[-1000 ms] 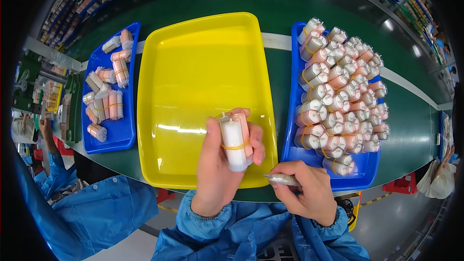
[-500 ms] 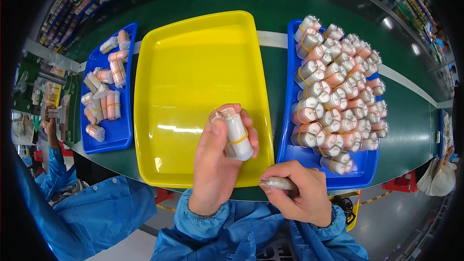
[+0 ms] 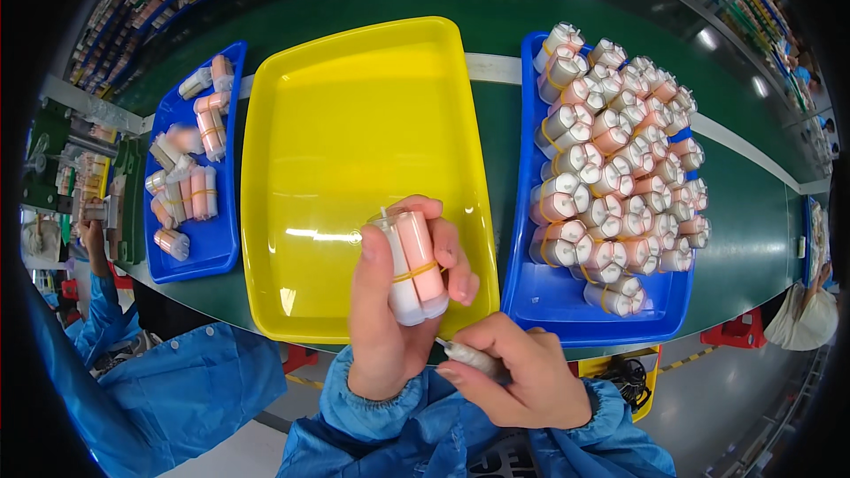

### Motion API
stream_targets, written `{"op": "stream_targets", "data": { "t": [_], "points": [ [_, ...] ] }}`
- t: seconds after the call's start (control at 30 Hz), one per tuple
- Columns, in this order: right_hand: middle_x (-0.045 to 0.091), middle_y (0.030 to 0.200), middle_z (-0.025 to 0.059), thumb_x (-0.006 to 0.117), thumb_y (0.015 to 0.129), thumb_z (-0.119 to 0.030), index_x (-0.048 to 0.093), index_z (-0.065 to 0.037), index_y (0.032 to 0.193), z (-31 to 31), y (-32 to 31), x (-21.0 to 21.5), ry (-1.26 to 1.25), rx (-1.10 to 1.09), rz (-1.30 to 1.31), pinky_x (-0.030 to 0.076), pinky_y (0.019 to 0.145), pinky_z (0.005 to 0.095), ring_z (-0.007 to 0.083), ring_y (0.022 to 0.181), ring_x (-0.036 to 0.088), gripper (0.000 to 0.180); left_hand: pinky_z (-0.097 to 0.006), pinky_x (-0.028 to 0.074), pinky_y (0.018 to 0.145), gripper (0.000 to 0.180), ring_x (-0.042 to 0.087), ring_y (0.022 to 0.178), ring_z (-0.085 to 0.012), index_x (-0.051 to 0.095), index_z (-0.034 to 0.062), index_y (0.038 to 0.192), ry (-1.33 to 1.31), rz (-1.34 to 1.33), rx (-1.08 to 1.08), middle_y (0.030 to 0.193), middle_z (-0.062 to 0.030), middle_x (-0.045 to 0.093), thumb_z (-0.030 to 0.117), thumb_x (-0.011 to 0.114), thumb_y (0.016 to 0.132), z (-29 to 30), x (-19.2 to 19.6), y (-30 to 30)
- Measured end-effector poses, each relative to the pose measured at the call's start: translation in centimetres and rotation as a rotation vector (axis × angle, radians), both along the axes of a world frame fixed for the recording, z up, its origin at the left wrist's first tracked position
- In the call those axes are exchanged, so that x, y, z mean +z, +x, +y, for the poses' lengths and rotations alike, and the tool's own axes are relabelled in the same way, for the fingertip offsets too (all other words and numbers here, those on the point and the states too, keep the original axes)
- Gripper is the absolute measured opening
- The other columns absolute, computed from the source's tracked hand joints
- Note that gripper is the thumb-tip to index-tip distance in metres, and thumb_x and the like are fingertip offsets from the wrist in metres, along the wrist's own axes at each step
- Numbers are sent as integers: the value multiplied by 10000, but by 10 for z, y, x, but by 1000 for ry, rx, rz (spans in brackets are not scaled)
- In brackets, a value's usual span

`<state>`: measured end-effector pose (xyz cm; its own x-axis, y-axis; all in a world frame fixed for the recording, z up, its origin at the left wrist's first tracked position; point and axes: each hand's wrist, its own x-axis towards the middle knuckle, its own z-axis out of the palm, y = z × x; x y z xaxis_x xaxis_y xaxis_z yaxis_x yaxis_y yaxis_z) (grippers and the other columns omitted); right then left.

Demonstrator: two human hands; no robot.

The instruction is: The person repeatedly picks up small cylindrical objects from a blue tray, secures them with rubber bands, and places them into a yellow tray. The person handles the cylinders one at a time, using both hands to wrap the bands around the middle of each cylinder before transferring it to the other tray.

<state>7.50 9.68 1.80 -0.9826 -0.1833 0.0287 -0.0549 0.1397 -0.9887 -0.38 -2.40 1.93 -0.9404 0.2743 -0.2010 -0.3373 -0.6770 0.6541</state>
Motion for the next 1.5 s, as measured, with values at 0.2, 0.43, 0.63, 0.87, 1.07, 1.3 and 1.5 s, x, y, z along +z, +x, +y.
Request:
{"op": "stream_targets", "data": {
  "t": [0.2,0.43,0.63,0.87,1.07,1.3,1.5],
  "points": [
    [595,674,114,681,894,-138,531,-19,1065,-13,1,1,-18,-66,-65,422,420,304,229,492,614,258,-243,368,500,532,457,606,-111,458,42,1155,-86,94,186,797,-44,476,534,312,1015,7,8,6],
    [571,628,38,658,914,-128,547,-39,1021,-14,0,8,-62,-71,-157,390,473,239,67,525,524,178,-228,361,507,512,451,611,-100,462,56,1177,-143,184,403,782,-22,488,517,301,1024,15,4,11],
    [585,649,99,640,923,-135,531,-12,1121,-13,1,5,-81,-38,-133,413,457,285,143,512,581,257,-296,424,593,569,491,644,-125,416,91,1196,-154,195,395,796,-30,514,609,353,970,10,2,12],
    [601,690,142,603,939,-111,519,2,1139,-15,0,7,-117,-36,-126,444,489,317,220,548,617,244,-262,387,549,553,460,619,-110,433,84,1178,-204,242,438,757,-23,494,593,373,972,13,4,11],
    [588,703,177,565,959,-109,479,-9,1160,-11,-3,16,-153,63,-238,453,515,356,293,574,621,240,-207,319,468,513,420,563,-84,462,67,1155,-216,399,427,708,-10,462,547,378,994,11,-3,5],
    [584,716,170,543,970,-106,464,-17,1146,-12,-7,22,-183,99,-316,442,523,356,293,582,606,213,-218,311,461,497,412,553,-88,462,60,1151,-275,550,405,700,-18,473,527,394,994,7,-5,0],
    [588,722,165,559,968,-124,480,-14,1158,-14,-9,12,-214,139,-269,441,522,346,252,575,595,233,-241,356,510,538,441,577,-98,449,62,1167,-190,351,351,685,-34,519,560,430,965,-6,-2,5]
  ]
}}
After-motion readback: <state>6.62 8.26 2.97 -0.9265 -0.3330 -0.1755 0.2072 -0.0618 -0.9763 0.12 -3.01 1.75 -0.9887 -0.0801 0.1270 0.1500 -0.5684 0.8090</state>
